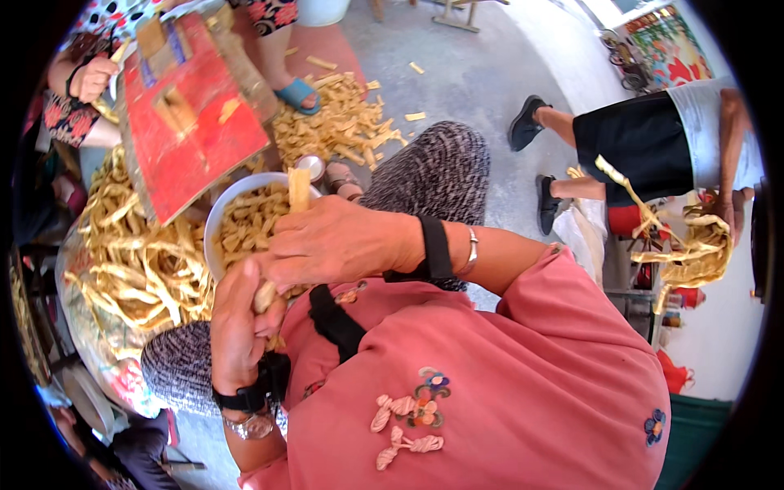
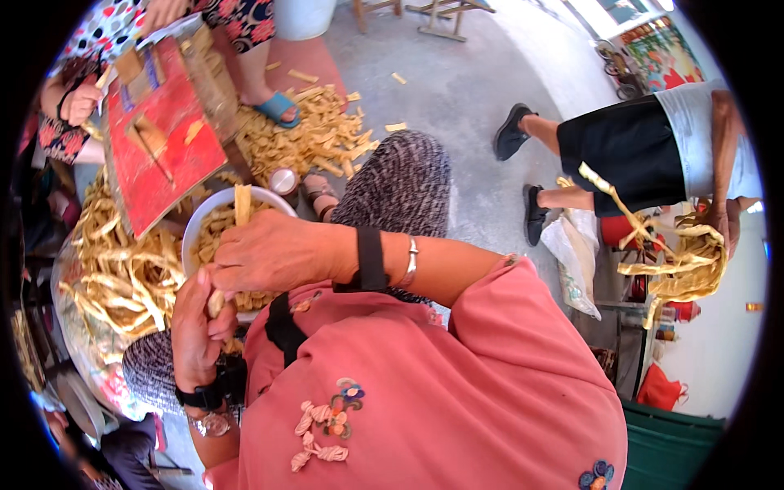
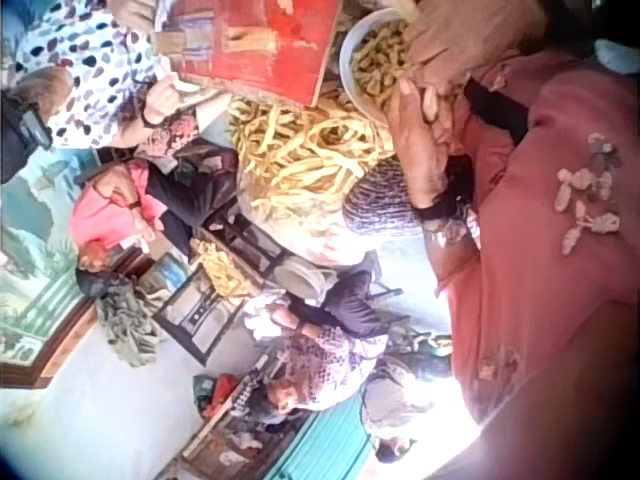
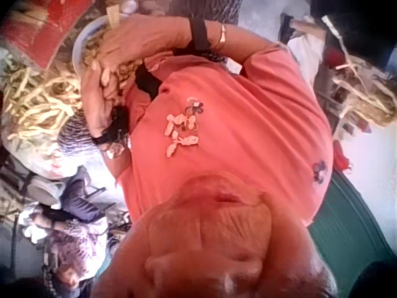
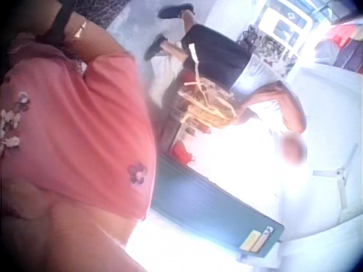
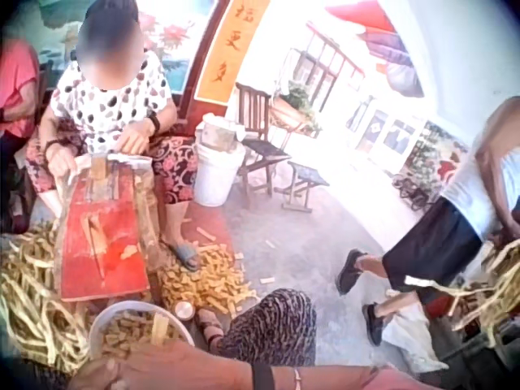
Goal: The person processes dried bean curd skins by hand. They pick up individual strips from a large pile, tear or fold them into smaller pieces, and place the finished pieces into a plastic bowl held in their lap.
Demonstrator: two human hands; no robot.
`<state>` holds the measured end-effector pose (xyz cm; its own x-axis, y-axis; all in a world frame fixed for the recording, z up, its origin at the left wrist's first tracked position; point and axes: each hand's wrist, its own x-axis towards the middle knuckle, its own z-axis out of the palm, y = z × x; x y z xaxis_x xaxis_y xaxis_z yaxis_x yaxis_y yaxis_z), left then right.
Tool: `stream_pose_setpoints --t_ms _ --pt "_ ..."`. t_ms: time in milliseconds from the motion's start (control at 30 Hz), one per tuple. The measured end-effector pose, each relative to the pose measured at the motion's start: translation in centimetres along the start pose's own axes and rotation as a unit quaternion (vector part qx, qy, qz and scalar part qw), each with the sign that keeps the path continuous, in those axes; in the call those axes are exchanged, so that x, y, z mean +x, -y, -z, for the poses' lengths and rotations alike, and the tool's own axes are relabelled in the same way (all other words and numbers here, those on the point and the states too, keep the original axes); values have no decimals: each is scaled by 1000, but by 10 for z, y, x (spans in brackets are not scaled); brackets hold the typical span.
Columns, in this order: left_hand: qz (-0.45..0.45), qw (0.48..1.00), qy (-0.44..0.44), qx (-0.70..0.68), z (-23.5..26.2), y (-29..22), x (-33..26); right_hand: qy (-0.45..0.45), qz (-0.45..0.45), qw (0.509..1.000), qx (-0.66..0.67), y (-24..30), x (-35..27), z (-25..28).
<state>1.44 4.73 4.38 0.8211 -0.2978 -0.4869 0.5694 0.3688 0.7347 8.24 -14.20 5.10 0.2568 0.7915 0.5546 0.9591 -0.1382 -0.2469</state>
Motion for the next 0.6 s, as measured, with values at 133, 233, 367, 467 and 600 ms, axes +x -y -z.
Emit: stream_pose_setpoints --t_ms 133,233,367,467,600 --pt "-1 998 58 -24 6 3 -3 41 -26 998 -29 -6 -8 2" --pt "-15 995 95 -18 9 4 -11 11 -37 999 8 -5 -9 -8" --pt "-79 990 118 14 10 -1 -18 -34 -131 982 134 2 -6 -22" --pt "-108 989 69 72 -9 -15 -22 -65 -205 926 310 -2 -4 -33" --pt "-217 965 -18 144 -11 -6 -12 -47 -318 779 539 7 1 -20"
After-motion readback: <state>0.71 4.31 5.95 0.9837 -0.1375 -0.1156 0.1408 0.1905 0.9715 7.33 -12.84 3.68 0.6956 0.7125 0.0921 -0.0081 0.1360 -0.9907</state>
